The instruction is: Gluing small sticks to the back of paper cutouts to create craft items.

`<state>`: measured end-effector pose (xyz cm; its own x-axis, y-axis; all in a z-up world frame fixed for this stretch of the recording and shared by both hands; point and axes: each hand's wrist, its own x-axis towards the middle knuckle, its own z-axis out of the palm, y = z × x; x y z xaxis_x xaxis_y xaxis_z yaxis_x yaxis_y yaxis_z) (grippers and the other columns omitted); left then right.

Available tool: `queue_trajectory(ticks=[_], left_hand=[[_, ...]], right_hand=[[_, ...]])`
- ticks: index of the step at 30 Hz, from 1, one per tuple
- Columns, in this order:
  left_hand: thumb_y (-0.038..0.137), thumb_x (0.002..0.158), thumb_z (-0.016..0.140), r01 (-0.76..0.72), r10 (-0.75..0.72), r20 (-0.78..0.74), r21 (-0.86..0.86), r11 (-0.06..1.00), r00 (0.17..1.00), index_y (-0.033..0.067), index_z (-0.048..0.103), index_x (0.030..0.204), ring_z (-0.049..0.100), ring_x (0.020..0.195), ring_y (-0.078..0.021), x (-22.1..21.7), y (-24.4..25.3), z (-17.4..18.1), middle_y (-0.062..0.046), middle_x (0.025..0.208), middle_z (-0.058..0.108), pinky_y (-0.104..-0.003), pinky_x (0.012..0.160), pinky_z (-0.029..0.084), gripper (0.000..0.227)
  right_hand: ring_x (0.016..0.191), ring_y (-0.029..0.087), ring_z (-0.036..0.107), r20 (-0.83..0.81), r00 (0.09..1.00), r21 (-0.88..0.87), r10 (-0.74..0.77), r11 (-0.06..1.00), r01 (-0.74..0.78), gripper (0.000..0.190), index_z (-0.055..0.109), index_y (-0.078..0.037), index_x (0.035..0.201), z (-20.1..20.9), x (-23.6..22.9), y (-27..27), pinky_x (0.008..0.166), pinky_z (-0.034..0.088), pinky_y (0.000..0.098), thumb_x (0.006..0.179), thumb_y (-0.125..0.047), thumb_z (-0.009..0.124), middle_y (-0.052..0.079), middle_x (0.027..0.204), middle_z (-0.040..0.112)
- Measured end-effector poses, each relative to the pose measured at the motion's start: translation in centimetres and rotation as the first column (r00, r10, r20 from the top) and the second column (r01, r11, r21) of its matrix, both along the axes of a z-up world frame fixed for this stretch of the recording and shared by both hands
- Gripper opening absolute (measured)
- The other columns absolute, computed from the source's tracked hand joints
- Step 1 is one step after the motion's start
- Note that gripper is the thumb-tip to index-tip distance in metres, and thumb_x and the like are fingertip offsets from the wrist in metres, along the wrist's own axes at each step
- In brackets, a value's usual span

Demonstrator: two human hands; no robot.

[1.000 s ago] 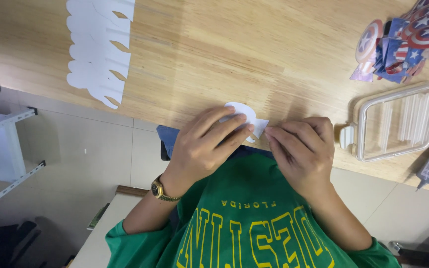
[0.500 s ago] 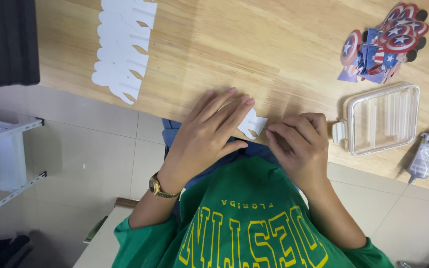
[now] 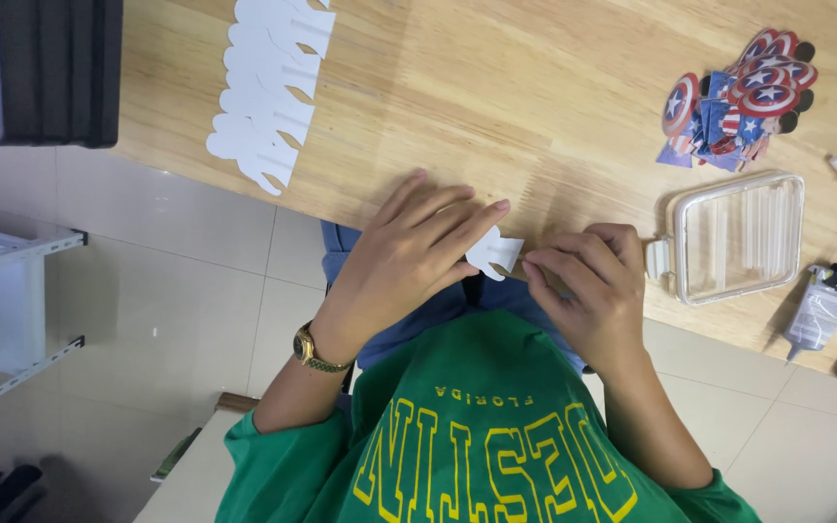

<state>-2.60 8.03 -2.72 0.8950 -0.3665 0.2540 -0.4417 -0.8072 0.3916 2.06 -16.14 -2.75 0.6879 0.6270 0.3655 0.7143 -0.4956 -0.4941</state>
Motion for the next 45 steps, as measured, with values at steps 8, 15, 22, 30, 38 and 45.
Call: queue_trajectory(ticks=[8,15,22,30,38,45], left_hand=[[0.013,0.088,0.093,0.025,-0.023,0.017,-0.125,0.992,1.0,0.0152,0.056,0.146,0.066,0.121,-0.0227,0.0,0.4,0.8,-0.004,0.126,0.07,-0.054,0.117,0.046,0.069],[0.01,0.094,0.086,0.026,-0.025,0.009,-0.143,0.989,1.0,0.0165,0.06,0.142,0.066,0.119,-0.0213,-0.2,0.1,0.3,-0.004,0.127,0.068,-0.054,0.116,0.046,0.055],[0.017,0.09,0.091,0.024,-0.026,-0.011,-0.158,0.987,1.0,0.015,0.055,0.147,0.062,0.132,-0.0261,-0.4,0.5,-0.1,-0.007,0.144,0.063,-0.053,0.117,0.047,0.067],[0.029,0.102,0.064,0.062,0.323,0.397,-0.707,0.704,0.859,0.0042,0.068,0.109,0.073,0.095,-0.0302,-2.5,-0.1,-4.1,-0.013,0.103,0.071,-0.049,0.091,0.065,0.026],[0.018,0.103,0.063,0.079,0.222,0.394,-0.619,0.781,0.892,0.002,0.07,0.103,0.075,0.094,-0.0295,-3.6,-2.2,-7.5,-0.014,0.095,0.076,-0.043,0.087,0.066,0.018],[0.018,0.103,0.066,0.006,0.217,0.345,-0.542,0.84,0.913,0.0082,0.075,0.109,0.072,0.111,-0.0259,-3.5,-2.2,-7.7,-0.008,0.112,0.075,-0.044,0.099,0.054,0.014]], right_hand=[[0.102,0.036,0.053,-0.067,0.997,-0.095,0.026,0.995,-0.033,0.035,0.071,-0.003,0.114,0.9,0.3,-0.1,0.09,0.046,0.0429,0.092,-0.025,0.085,0.011,0.115,0.069],[0.105,0.035,0.053,-0.041,0.998,-0.125,0.043,0.991,-0.048,0.036,0.073,-0.007,0.117,0.5,0.5,-0.3,0.091,0.046,0.0425,0.091,-0.027,0.088,0.009,0.119,0.068],[0.103,0.035,0.053,-0.035,0.998,-0.103,0.059,0.993,-0.062,0.03,0.073,-0.005,0.113,1.4,0.8,0.3,0.093,0.045,0.0415,0.093,-0.022,0.086,0.009,0.117,0.069],[0.105,0.034,0.055,0.015,0.998,-0.065,0.068,0.996,-0.067,0.035,0.075,0.001,0.11,3.7,4.4,-0.9,0.094,0.044,0.0418,0.086,-0.017,0.093,0.014,0.114,0.07],[0.103,0.037,0.061,0.002,0.998,0.098,0.061,0.993,-0.061,0.034,0.071,0.009,0.11,6.7,12.3,4.5,0.1,0.045,0.0462,0.088,-0.008,0.089,0.023,0.108,0.07],[0.094,0.023,0.062,-0.043,0.994,0.282,-0.098,0.953,0.106,0.023,0.073,0.005,0.12,1.7,24.0,12.9,0.075,0.051,0.0316,0.097,0.002,0.079,0.017,0.107,0.067]])
